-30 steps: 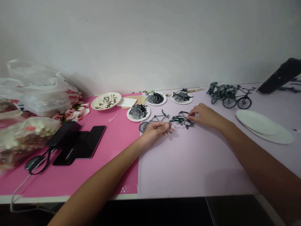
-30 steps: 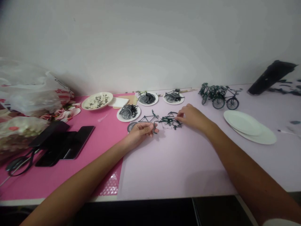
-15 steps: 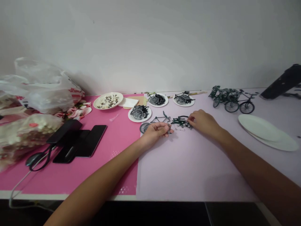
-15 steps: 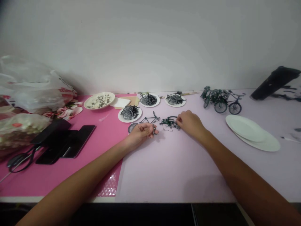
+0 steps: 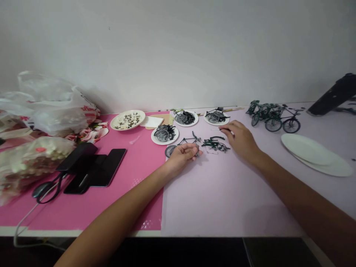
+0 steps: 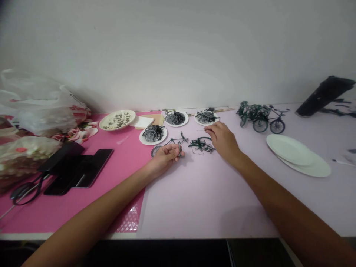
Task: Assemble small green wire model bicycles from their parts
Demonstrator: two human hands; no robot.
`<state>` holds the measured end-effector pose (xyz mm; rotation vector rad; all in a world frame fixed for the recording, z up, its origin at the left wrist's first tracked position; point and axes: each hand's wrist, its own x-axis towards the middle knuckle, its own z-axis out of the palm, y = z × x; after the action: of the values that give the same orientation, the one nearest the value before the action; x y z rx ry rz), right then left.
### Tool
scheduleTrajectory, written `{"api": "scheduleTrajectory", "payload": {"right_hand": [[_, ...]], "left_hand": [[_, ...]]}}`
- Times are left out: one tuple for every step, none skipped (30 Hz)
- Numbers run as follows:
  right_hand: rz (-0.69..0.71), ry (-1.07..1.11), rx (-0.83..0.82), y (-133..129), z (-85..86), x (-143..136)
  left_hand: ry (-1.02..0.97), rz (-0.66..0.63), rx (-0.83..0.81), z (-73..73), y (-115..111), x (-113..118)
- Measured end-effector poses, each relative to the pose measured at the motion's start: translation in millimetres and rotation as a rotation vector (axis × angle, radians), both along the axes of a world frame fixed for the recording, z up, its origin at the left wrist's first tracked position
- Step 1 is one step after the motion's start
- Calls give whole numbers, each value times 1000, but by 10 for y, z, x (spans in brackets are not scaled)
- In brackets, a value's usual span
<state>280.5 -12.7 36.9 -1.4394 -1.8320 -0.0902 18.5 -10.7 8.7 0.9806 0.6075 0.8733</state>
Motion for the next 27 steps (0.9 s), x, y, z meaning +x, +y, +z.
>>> {"api": "scheduleTrajectory", "payload": {"right_hand": [[67,48,34,-25,13,-47],[123,94,69,-58,23,-99],[165,130,88,-96,31,-155],[197,173,112,-136,35,-212],[225,223,129,-177,35,-268],[243,259,132,-215,30,-320],[258,267,117,-246,19,-365],[276,262,103,-269,4,-402],[304,249,103,-283,-16,-430],[330,235,115,-290,-37,-449],[352,223,134,-289,-60,-459],[368,214,156,-284,-80,-464],[377,210,177,-277,-98,-465],[381,208,191,-269,-112,-464],[383,208,199,-263,-121,-464],[385,207,204,-259,-125,-464],[389,207,207,-257,-126,-466],[393,206,211,-257,-125,-469],[398,206,216,-258,-122,-472],[400,206,221,-259,-119,-475],[400,208,226,-260,-117,-477],[398,211,230,-260,-116,-479],[397,213,232,-259,-116,-480],[396,215,235,-258,-118,-481],[398,215,237,-256,-119,-481],[401,214,241,-254,-120,-482],[404,212,244,-253,-121,-482]], "left_hand": [[-8,1,-5,2,-2,0],[-15,4,-9,4,-4,1],[-23,12,-12,4,-8,2],[-30,25,-14,4,-11,4],[-36,42,-15,4,-16,6],[-39,64,-14,4,-21,8],[-38,87,-12,5,-27,10],[-35,108,-11,6,-32,11],[-32,124,-12,9,-37,12],[-31,134,-12,13,-42,11],[-31,139,-14,18,-46,10],[-33,139,-16,23,-48,9],[-35,136,-18,28,-49,7],[-37,134,-20,32,-49,5],[-37,133,-20,35,-48,4],[-37,132,-20,37,-47,3],[-37,130,-19,37,-46,2],[-37,127,-18,38,-45,1],[-36,125,-18,38,-45,1],[-33,122,-19,38,-45,1],[-30,121,-19,38,-46,2],[-28,119,-20,38,-46,2],[-27,119,-19,38,-47,3],[-27,118,-19,39,-46,3],[-29,117,-18,39,-46,4],[-31,115,-19,40,-45,3],[-33,113,-19,41,-45,3]]}}
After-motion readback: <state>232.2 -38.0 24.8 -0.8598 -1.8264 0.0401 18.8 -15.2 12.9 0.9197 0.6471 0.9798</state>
